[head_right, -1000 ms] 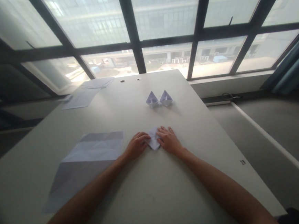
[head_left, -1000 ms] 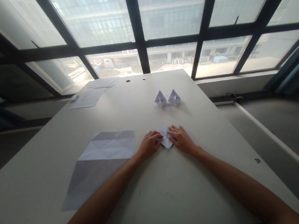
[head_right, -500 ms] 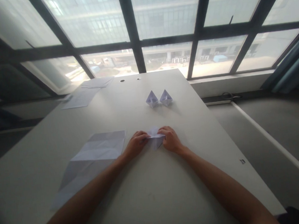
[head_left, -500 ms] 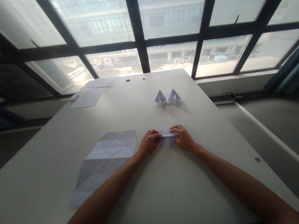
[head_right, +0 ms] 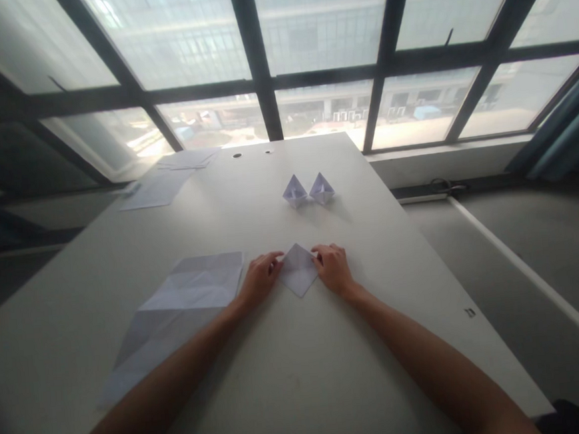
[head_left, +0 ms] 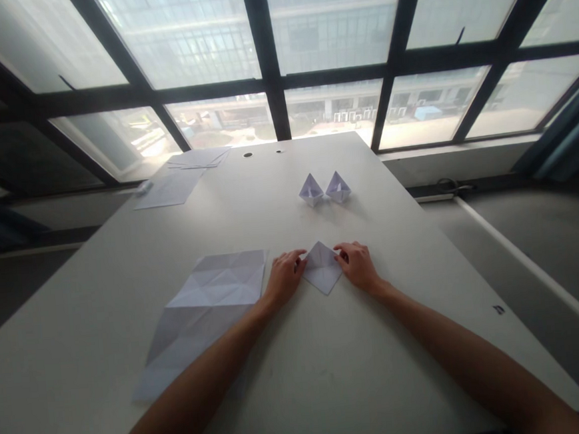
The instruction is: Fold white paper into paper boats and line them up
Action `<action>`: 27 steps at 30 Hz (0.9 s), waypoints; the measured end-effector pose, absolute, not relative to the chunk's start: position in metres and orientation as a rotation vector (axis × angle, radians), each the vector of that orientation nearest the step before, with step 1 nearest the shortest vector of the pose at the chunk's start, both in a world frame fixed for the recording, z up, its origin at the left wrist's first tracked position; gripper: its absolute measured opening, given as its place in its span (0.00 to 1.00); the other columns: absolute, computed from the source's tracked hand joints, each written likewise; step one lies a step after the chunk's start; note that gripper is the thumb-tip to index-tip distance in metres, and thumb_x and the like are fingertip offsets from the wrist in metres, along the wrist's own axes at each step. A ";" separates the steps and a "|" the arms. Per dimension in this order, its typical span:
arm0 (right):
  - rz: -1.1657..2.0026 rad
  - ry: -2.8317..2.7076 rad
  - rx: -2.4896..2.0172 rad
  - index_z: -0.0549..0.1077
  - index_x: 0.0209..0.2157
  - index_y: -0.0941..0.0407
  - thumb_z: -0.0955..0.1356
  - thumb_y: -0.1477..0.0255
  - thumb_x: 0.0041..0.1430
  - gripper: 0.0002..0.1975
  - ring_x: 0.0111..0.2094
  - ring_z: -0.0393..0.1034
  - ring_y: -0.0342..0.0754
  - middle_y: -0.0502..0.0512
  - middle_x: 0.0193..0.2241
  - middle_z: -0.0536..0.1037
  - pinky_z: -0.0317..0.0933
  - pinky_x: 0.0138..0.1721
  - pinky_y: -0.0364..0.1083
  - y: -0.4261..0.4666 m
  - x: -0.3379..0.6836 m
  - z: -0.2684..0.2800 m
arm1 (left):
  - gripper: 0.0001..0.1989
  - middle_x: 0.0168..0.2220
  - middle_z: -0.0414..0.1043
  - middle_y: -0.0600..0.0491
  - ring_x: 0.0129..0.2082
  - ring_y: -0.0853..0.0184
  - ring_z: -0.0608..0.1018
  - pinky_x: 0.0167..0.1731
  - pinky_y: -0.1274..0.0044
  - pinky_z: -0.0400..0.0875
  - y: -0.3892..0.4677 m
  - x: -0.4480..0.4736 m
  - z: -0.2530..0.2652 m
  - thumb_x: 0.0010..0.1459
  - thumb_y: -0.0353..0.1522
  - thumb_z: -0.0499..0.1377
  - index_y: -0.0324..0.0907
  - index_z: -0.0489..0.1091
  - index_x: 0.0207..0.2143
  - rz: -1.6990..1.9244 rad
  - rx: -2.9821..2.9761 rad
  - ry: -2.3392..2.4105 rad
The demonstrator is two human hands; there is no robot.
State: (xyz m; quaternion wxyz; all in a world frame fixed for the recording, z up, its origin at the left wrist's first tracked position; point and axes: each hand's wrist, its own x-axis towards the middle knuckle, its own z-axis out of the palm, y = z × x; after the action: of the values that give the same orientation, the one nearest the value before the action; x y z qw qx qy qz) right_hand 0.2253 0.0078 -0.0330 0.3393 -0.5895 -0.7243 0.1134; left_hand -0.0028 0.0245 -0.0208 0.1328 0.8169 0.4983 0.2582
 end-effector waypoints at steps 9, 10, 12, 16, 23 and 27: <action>0.241 -2.075 -1.445 0.78 0.42 0.52 0.63 0.76 0.64 0.12 0.47 0.65 0.53 0.57 0.43 0.76 0.56 0.50 0.52 0.003 0.226 -0.030 | 0.22 0.59 0.68 0.52 0.60 0.62 0.68 0.60 0.65 0.62 0.024 -0.002 -0.026 0.64 0.25 0.49 0.49 0.70 0.56 0.634 2.616 1.185; 0.244 -2.106 -1.425 0.77 0.43 0.52 0.63 0.77 0.64 0.13 0.48 0.65 0.52 0.57 0.44 0.75 0.55 0.51 0.52 0.002 0.225 -0.029 | 0.22 0.61 0.66 0.53 0.62 0.63 0.66 0.62 0.65 0.60 0.024 -0.002 -0.028 0.64 0.26 0.48 0.48 0.69 0.57 0.603 2.632 1.130; 0.238 -2.143 -1.422 0.77 0.44 0.52 0.63 0.76 0.64 0.13 0.49 0.64 0.53 0.57 0.46 0.75 0.55 0.51 0.52 0.001 0.224 -0.027 | 0.22 0.63 0.63 0.53 0.64 0.63 0.63 0.64 0.65 0.56 0.023 -0.001 -0.030 0.66 0.29 0.48 0.47 0.64 0.61 0.541 2.649 1.109; 0.219 -2.122 -1.502 0.76 0.45 0.53 0.65 0.72 0.65 0.10 0.49 0.64 0.54 0.59 0.45 0.74 0.56 0.51 0.51 0.000 0.222 -0.023 | 0.25 0.67 0.55 0.51 0.67 0.62 0.58 0.66 0.64 0.52 0.022 -0.002 -0.029 0.68 0.37 0.48 0.46 0.57 0.65 0.429 2.681 1.136; 0.212 -2.007 -1.550 0.74 0.48 0.56 0.66 0.70 0.64 0.12 0.47 0.64 0.54 0.60 0.44 0.75 0.58 0.51 0.50 0.002 0.223 -0.026 | 0.26 0.69 0.47 0.50 0.69 0.61 0.53 0.67 0.62 0.44 0.020 -0.006 -0.020 0.69 0.41 0.46 0.48 0.51 0.68 0.295 2.767 0.959; 0.251 -1.998 -1.487 0.72 0.53 0.56 0.66 0.72 0.63 0.17 0.51 0.63 0.55 0.60 0.49 0.74 0.57 0.53 0.51 0.005 0.226 -0.032 | 0.25 0.69 0.50 0.54 0.69 0.59 0.51 0.66 0.57 0.39 0.018 -0.008 -0.015 0.69 0.41 0.49 0.57 0.52 0.67 0.258 2.803 0.810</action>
State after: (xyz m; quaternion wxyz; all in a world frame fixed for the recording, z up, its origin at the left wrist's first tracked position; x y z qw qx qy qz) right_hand 0.2255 0.0054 -0.0319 0.3138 -0.5641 -0.7578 0.0951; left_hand -0.0077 0.0182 -0.0155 0.1060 0.9516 0.2750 0.0874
